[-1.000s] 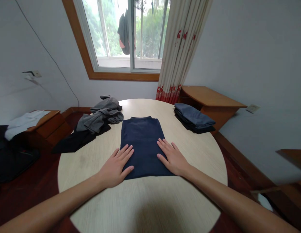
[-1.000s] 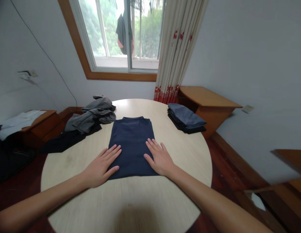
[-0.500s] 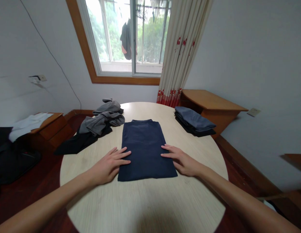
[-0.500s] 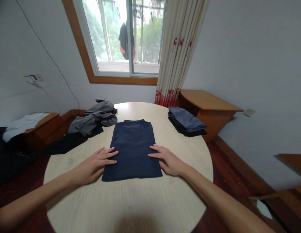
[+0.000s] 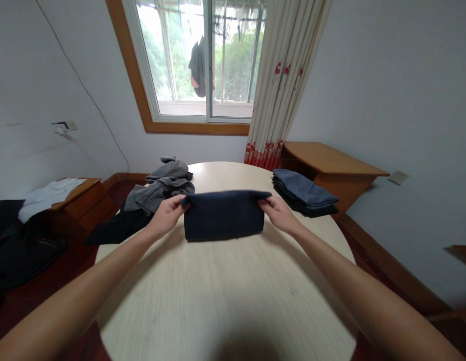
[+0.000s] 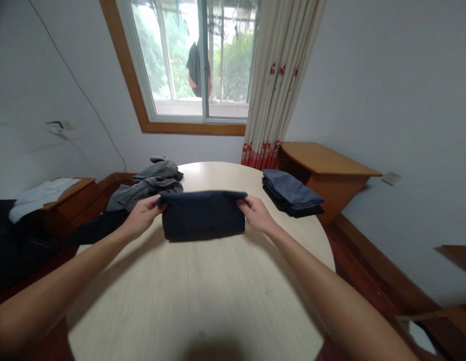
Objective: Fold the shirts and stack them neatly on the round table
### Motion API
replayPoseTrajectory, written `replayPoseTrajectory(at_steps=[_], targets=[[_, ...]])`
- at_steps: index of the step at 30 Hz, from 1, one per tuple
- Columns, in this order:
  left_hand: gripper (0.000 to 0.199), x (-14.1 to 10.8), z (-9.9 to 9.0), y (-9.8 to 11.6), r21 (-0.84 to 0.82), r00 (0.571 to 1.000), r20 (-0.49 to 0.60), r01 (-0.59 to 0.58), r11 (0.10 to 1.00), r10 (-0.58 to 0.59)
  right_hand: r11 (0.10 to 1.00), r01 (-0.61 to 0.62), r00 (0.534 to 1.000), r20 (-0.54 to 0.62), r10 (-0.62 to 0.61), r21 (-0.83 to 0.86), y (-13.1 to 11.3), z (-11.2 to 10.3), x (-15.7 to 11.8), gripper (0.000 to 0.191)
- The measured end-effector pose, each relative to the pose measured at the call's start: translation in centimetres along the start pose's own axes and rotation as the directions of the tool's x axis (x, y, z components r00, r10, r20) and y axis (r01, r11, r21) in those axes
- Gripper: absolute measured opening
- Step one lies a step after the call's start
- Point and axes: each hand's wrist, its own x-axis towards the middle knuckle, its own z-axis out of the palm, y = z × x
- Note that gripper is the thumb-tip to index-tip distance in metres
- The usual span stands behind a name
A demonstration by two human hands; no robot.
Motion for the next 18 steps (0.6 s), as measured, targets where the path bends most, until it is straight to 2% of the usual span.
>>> replayPoseTrajectory(at_steps=[1,2,3,5,7,9,11,13,16,18], targets=[[0.046,1.1,0.5,-0.7,-0.088,0.992,-0.080,0.095,0.992,-0.102,0.995,-0.097,0.993,-0.067,0.099,0.036,0.5,0.8,1.3,0.040],[0.053,1.8,1.1,-1.5,-0.167,0.970,-0.111,0.196,0.966,-0.216,0.979,-0.189,0.976,-0.092,0.196,0.080,1.2,1.7,2.2,0.038],[0.059,2.1,1.5,-2.5,-0.226,0.939,-0.112,0.295,0.928,-0.326,0.953,-0.284,0.952,-0.082,0.293,0.109,1.8,2.5,2.8,0.036],[0.076,1.5,2.1,-4.3,-0.273,0.890,-0.076,0.414,0.868,-0.449,0.913,-0.392,0.915,-0.052,0.399,0.111,2.9,3.8,2.7,0.046],[0.099,0.0,2.3,-5.4,-0.270,0.882,-0.011,0.450,0.851,-0.470,0.922,-0.380,0.923,-0.037,0.383,0.081,3.7,4.5,1.7,0.058],[0.113,-1.4,2.3,-5.7,-0.275,0.894,0.067,0.444,0.853,-0.444,0.950,-0.305,0.950,-0.044,0.309,0.071,4.0,4.6,0.6,0.058],[0.113,-2.3,2.2,-5.4,-0.295,0.902,0.116,0.431,0.853,-0.416,0.961,-0.262,0.961,-0.064,0.268,0.083,4.0,4.5,-0.4,0.053],[0.110,-2.8,2.1,-5.1,-0.279,0.912,0.104,0.410,0.869,-0.397,0.960,-0.264,0.959,-0.085,0.271,0.090,3.9,4.5,-1.2,0.049],[0.105,-3.3,1.8,-5.1,-0.177,0.925,0.047,0.379,0.908,-0.377,0.946,-0.317,0.944,-0.071,0.321,0.066,3.9,4.4,-2.6,0.047],[0.108,-3.5,1.3,-5.2,-0.117,0.911,0.087,0.410,0.904,-0.402,0.923,-0.384,0.923,-0.012,0.384,0.025,3.9,4.1,-3.1,0.051]])
